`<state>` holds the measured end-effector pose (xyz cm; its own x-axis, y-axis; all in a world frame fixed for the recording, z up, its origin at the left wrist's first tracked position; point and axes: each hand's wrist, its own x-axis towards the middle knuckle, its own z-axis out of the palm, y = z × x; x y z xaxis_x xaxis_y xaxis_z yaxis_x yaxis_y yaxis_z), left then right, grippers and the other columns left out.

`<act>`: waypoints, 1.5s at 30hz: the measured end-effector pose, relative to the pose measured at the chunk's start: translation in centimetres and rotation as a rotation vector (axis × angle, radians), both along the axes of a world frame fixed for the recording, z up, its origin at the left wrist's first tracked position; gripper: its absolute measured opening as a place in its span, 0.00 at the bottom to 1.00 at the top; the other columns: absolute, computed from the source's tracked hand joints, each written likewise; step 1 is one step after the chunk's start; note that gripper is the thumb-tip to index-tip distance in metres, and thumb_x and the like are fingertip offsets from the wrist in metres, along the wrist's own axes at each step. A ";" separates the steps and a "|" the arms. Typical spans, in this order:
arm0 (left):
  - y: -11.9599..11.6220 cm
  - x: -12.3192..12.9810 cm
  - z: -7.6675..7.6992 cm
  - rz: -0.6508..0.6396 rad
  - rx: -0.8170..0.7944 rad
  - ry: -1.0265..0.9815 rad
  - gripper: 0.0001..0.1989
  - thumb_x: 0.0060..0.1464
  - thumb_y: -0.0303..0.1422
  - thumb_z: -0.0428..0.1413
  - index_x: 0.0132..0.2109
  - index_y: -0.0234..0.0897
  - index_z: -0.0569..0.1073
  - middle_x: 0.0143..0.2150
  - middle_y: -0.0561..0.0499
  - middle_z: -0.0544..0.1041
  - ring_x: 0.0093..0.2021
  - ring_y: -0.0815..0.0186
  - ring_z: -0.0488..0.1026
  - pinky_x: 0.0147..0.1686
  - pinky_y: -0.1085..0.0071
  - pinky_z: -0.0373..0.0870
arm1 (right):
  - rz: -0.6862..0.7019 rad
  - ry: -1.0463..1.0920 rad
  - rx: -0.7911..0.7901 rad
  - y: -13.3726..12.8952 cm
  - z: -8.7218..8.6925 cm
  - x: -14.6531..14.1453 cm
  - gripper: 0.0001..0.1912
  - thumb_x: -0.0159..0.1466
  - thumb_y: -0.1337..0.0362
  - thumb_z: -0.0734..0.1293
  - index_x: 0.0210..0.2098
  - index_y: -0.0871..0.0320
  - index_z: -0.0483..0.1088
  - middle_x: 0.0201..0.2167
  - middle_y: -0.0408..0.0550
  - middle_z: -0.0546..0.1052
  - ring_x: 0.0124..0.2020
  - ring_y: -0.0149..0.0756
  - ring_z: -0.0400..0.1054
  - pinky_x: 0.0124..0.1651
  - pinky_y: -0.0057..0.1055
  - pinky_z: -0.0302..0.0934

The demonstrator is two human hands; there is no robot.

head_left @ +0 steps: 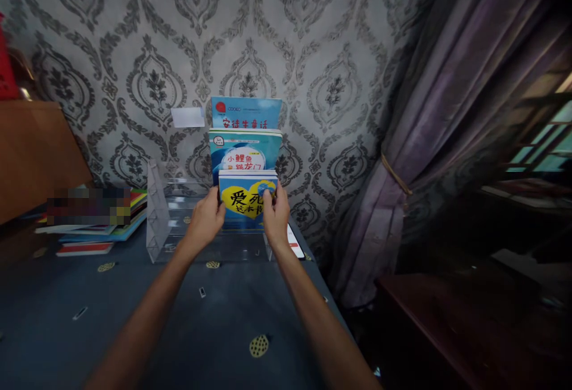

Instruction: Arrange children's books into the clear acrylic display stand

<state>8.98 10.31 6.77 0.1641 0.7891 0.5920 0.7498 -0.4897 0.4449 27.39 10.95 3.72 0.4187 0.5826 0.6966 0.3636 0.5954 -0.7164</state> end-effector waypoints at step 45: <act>1.5 -1.2 -2.1 -0.143 -0.113 -0.079 0.11 0.60 0.38 0.55 0.46 0.38 0.69 0.46 0.39 0.82 0.47 0.49 0.80 0.47 0.56 0.74 | 0.039 0.015 0.019 0.9 0.0 1.2 0.24 0.69 0.50 0.62 0.58 0.54 0.73 0.52 0.56 0.77 0.55 0.49 0.70 0.61 0.50 0.63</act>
